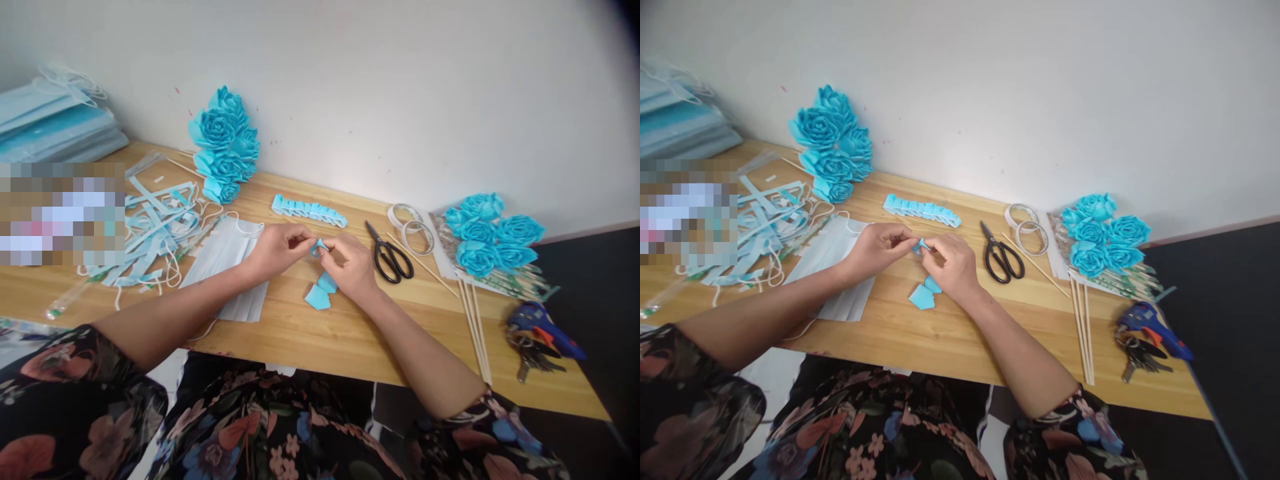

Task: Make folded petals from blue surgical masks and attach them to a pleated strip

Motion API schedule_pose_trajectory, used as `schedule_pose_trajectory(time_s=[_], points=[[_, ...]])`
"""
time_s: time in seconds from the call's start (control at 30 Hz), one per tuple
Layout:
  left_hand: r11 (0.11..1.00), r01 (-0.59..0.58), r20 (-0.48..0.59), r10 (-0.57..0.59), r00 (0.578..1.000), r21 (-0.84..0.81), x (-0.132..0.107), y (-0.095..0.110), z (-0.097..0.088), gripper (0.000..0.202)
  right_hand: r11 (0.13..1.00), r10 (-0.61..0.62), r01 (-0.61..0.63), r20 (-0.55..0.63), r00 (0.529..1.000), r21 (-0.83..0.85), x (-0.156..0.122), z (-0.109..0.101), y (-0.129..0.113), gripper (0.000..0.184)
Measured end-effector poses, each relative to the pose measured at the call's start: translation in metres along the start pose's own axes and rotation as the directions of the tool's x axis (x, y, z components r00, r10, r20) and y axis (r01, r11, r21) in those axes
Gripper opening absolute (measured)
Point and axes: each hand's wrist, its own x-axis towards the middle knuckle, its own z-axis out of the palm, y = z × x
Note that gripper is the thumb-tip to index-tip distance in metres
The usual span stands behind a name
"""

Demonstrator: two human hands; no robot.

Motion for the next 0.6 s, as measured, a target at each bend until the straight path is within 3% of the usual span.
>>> schedule_pose_trajectory(time_s=[0.23, 0.43, 0.6], points=[[0.985, 0.08, 0.058, -0.072, 0.996, -0.15, 0.0015, -0.0021, 0.0003, 0.024, 1.0, 0.015, -0.015, -0.01, 1.0, 0.013, -0.0006, 0.0002, -0.001, 0.01], [0.986, 0.082, 0.104, -0.067, 0.992, -0.146, 0.0012, 0.002, -0.0038, 0.033, 0.999, 0.048, -0.048, 0.015, 0.999, 0.007, -0.0004, -0.0013, -0.002, 0.01], [0.98, 0.076, 0.024, -0.073, 0.997, -0.181, 0.0026, -0.0001, -0.0035, 0.025, 0.998, 0.052, -0.052, 0.008, 0.999, 0.033, 0.001, -0.0024, -0.0031, 0.011]])
